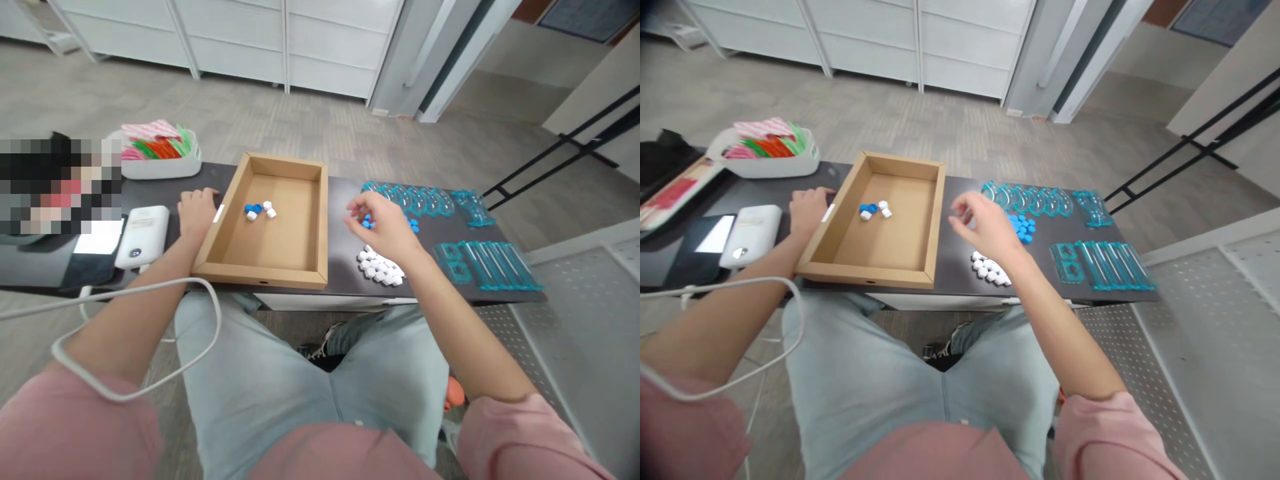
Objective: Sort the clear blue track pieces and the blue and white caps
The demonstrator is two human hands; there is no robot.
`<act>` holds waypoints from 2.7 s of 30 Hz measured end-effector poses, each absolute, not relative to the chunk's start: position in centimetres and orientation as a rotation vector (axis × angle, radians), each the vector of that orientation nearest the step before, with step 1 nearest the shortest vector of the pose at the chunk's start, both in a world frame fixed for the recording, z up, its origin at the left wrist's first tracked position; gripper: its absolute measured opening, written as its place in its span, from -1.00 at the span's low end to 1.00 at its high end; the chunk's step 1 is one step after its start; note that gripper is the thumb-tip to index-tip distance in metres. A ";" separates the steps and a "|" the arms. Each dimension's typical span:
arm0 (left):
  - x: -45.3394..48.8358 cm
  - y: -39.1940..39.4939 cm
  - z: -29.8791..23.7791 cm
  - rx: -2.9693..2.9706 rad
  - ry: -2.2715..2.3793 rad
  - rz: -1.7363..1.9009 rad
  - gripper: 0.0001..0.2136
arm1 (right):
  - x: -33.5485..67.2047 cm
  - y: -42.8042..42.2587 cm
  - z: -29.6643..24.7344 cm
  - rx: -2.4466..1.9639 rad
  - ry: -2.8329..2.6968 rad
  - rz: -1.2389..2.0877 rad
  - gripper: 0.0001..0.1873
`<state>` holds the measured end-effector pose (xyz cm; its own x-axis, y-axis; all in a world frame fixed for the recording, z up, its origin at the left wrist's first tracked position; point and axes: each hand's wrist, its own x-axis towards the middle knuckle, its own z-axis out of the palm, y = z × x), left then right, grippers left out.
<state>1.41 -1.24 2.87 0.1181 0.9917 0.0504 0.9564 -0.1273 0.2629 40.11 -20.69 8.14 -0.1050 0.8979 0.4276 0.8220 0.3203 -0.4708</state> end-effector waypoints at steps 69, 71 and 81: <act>1.8 -1.3 3.5 2.163 2.021 0.223 -0.41 | 34.8 -25.0 7.7 -1.332 -2.011 0.395 -0.92; 1.8 -1.3 3.4 2.169 2.036 0.224 -0.44 | 32.1 -19.4 7.9 -1.275 -2.203 0.454 -0.86; 1.7 -0.8 2.1 2.202 2.048 0.322 -0.48 | 26.1 -1.2 2.7 -1.587 -2.468 0.420 -0.74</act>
